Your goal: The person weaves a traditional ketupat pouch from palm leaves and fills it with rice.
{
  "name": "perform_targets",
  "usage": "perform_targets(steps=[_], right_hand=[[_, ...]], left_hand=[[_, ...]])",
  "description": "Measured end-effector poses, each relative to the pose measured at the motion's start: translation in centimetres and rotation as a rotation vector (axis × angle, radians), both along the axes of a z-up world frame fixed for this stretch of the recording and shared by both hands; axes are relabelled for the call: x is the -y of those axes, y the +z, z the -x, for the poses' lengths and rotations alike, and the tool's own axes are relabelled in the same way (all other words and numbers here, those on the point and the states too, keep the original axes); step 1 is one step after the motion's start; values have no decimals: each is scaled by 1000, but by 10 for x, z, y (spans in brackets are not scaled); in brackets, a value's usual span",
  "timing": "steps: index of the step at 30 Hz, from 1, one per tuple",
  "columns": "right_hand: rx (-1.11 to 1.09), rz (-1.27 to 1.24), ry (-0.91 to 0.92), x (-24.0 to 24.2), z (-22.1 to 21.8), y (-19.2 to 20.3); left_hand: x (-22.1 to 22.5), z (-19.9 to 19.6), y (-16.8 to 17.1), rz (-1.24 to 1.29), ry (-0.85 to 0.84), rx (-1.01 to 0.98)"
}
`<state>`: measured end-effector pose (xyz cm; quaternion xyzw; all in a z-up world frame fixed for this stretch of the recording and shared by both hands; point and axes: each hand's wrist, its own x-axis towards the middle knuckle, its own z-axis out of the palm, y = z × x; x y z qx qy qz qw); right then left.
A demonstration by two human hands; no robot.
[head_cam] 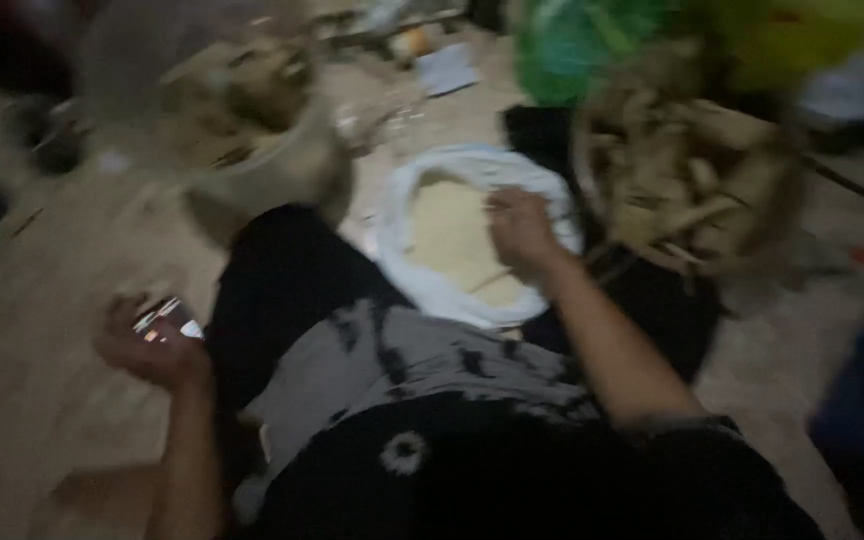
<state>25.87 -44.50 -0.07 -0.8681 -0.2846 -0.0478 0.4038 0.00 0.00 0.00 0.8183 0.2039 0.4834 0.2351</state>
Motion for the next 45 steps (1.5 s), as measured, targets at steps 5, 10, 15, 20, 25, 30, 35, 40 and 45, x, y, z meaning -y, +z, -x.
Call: perform_targets(steps=[5, 10, 15, 20, 25, 30, 35, 40, 45], right_hand=[[-234, -57, -116, 6, 1, 10], [-252, -134, -144, 11, 0, 19], [-177, -173, -93, 18, -10, 0], [-365, -168, -160, 18, -2, 6], [-455, -128, -182, 4, 11, 33], [-461, -54, -177, -1, 14, 39], [-467, 46, -183, -3, 11, 40], [-512, -15, -214, -15, 20, 55], [-695, -58, -263, -19, 27, 80]], left_hand=[[79, -87, 72, 262, -333, 137], [174, -142, 97, 761, -468, -9], [250, -156, 32, 1178, -871, -148], [202, -180, 97, 460, -798, -30], [106, -246, 134, 117, -537, 53], [-6, -292, 113, -167, -184, -401], [-72, -312, 68, 50, -65, -712], [-86, -317, 43, -318, -63, -979], [-132, -340, 3, -14, -109, -929]])
